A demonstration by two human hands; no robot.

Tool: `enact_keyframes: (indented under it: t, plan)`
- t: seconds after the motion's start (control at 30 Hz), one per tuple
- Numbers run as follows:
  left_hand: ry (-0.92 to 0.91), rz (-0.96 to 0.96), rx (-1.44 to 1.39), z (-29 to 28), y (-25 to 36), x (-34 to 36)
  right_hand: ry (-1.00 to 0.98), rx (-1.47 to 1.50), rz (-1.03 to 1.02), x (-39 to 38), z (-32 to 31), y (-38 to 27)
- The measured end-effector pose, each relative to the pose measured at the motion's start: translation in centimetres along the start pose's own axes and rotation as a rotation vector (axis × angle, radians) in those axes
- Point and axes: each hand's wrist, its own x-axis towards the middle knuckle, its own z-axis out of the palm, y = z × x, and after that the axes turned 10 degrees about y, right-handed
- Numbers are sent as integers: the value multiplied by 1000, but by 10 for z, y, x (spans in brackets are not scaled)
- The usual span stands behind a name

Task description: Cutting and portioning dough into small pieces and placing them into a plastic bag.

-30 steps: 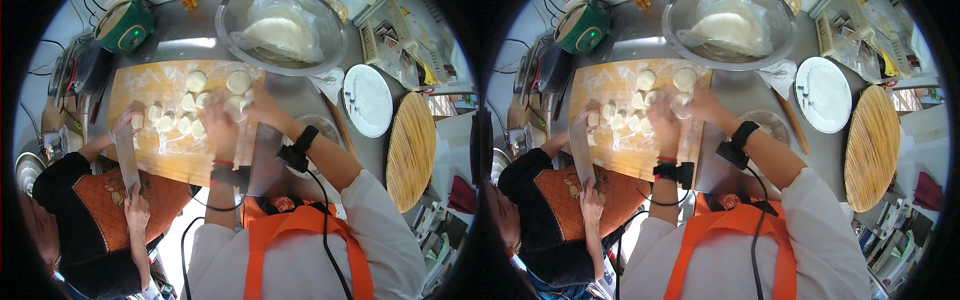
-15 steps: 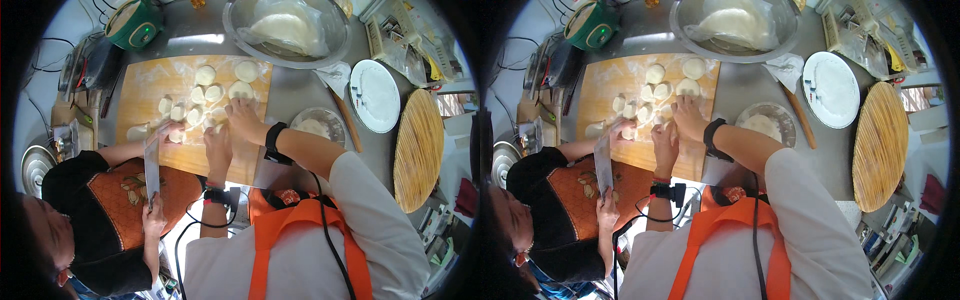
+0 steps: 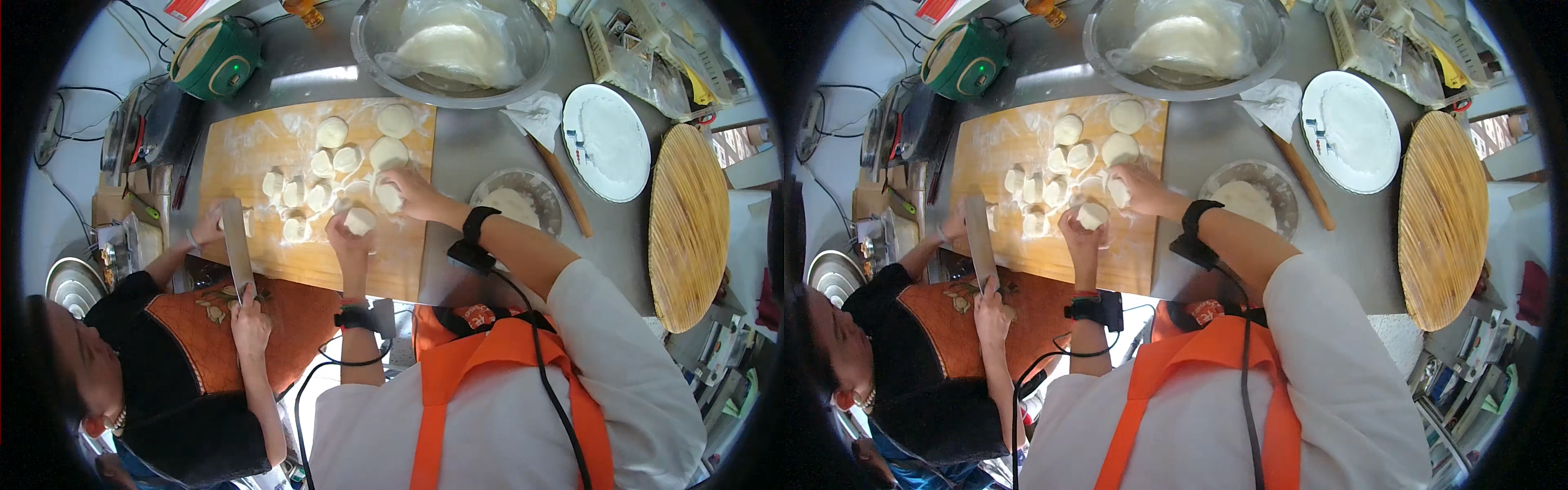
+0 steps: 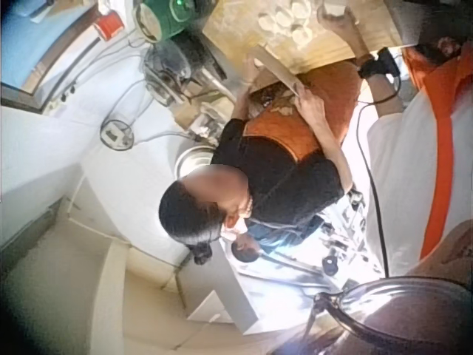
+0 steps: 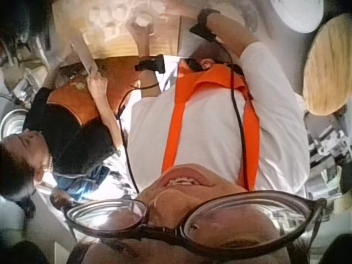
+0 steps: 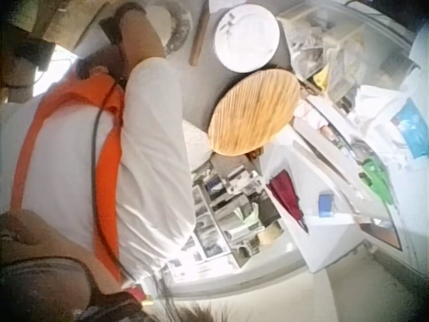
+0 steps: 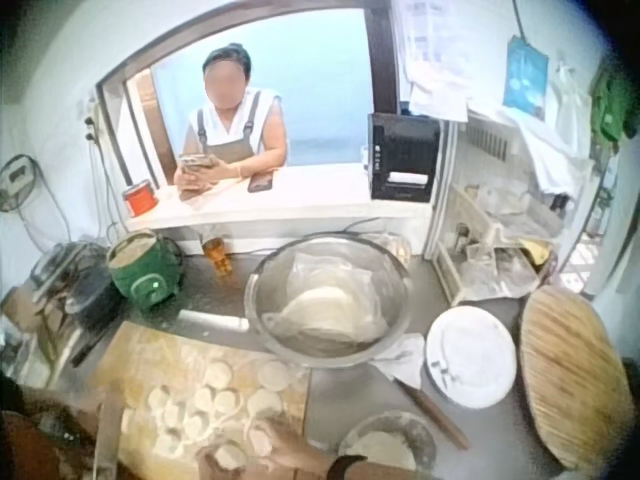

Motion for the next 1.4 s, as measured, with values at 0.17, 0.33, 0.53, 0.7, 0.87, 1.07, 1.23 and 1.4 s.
enact_keyframes:
  t: [0.17,0.33,0.53,0.7,0.87,1.07,1.23,1.4]
  plan:
    - [27,307,879,-9,3,-15,15,-450,-57,-12,-10,-15]
    - [111,268,1030,4,14,-13,-48,-651,-139,-8,3,-26]
    - [85,460,956,24,25,-15,-22,-710,-139,-11,0,-31]
    - [-188,335,936,9,34,-12,-90,-773,-58,-7,4,-29]
    - [-324,495,1057,-8,39,-12,-76,-771,-127,-7,2,-37]
    - [-209,466,1116,-9,44,-17,-67,-640,-134,-11,4,-29]
    - [-161,203,1093,-9,39,-20,-127,-505,124,-11,5,-31]
    - [-292,229,1084,-18,40,-13,-204,-480,66,-11,5,-27]
